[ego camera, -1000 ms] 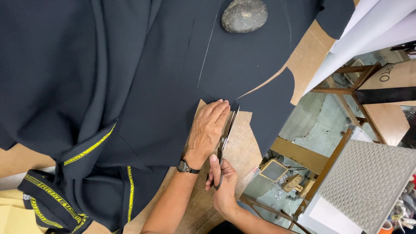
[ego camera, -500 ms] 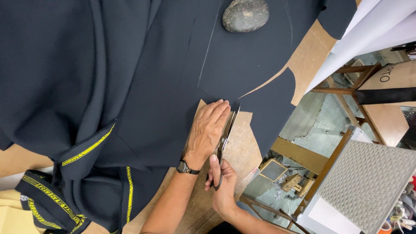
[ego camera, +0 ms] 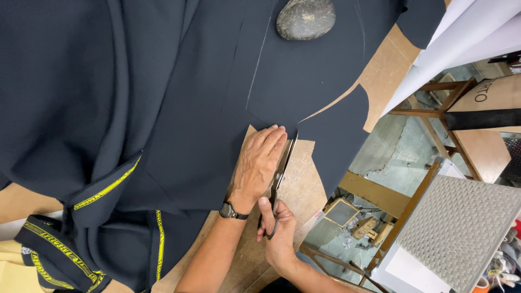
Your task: A person is measuring, marking with chalk, and cutting out pattern pieces from a large piece of dark fabric on a cutting table.
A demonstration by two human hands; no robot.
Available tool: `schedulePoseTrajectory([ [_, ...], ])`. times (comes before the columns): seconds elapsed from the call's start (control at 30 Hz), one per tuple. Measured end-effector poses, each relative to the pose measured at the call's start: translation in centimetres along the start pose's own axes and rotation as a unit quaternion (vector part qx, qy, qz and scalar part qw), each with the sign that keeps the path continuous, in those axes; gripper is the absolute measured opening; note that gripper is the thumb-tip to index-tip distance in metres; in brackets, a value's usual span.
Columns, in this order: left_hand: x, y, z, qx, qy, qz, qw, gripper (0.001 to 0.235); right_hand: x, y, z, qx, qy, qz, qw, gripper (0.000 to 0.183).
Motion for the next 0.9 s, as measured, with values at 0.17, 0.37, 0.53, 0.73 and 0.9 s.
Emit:
schedulePoseTrajectory([
  [0.17,-0.2,0.1,0.0,-0.001,-0.002,-0.003,1.000,0.030,0.2,-0.3,-0.5,0.004,0.031,0.005,0.999,0.048],
  [0.37,-0.3,0.1,0.0,-0.005,-0.022,-0.005,1.000,0.031,0.1,-0.1,-0.3,0.009,0.015,0.008,1.000,0.052],
  [0.53,0.0,0.1,-0.1,-0.004,-0.007,-0.004,1.000,0.029,0.1,0.3,-0.2,0.009,0.009,-0.009,1.000,0.047],
  [0.73,-0.1,0.3,0.1,-0.004,0.003,-0.003,1.000,0.031,0.4,-0.1,-0.8,0.001,0.047,-0.028,0.999,0.048],
  [0.9,-0.4,0.4,0.1,-0.005,0.008,-0.006,1.000,0.030,-0.4,0.1,-1.3,0.025,0.104,-0.060,0.992,0.047],
])
Point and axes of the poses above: each hand's wrist, its own y-axis towards the middle knuckle, its own x-axis out of the palm, z = x × y, the point moved 10 cm from there along y, towards the middle knuckle, and after that the axes turned 13 degrees about y, right-handed, at the moved point
